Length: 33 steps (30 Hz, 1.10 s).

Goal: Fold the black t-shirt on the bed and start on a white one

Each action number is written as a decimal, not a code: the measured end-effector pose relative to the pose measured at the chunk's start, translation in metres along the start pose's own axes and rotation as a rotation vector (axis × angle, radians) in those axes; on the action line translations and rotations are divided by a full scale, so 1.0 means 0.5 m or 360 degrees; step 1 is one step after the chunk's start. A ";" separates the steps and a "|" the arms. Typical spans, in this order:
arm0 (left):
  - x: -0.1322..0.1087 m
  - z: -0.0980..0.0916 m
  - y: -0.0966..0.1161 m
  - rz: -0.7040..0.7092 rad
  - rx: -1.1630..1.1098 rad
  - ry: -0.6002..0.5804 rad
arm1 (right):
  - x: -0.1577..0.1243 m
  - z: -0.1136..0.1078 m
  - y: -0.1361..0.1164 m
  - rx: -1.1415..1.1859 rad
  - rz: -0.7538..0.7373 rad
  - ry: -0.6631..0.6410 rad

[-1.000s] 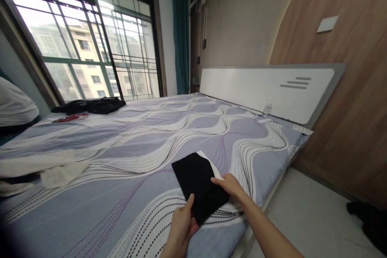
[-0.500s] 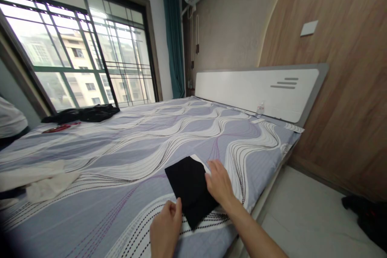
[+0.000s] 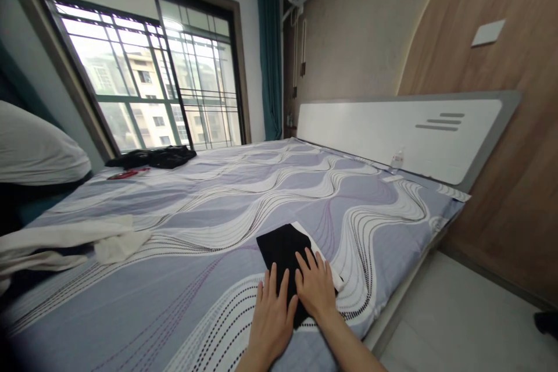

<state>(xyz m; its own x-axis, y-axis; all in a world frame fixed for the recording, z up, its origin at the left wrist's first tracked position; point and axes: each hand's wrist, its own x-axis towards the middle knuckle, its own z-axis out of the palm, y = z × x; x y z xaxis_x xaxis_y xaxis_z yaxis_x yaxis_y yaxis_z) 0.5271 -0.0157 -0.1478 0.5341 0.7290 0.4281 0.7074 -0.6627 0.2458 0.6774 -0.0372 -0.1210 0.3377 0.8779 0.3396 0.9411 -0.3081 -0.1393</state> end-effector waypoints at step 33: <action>-0.469 -0.421 -0.532 -0.1073 0.0496 -0.0033 | -0.262 0.034 -0.660 0.0391 -0.0782 -0.0342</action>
<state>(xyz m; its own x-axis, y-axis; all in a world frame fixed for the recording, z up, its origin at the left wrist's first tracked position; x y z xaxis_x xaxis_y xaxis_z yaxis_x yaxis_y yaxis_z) 0.1164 -0.0466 -0.1306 -0.0560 0.9655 0.2542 0.9818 0.0070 0.1897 0.3225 -0.0442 -0.1352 -0.1725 0.9587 0.2262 0.9459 0.2253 -0.2335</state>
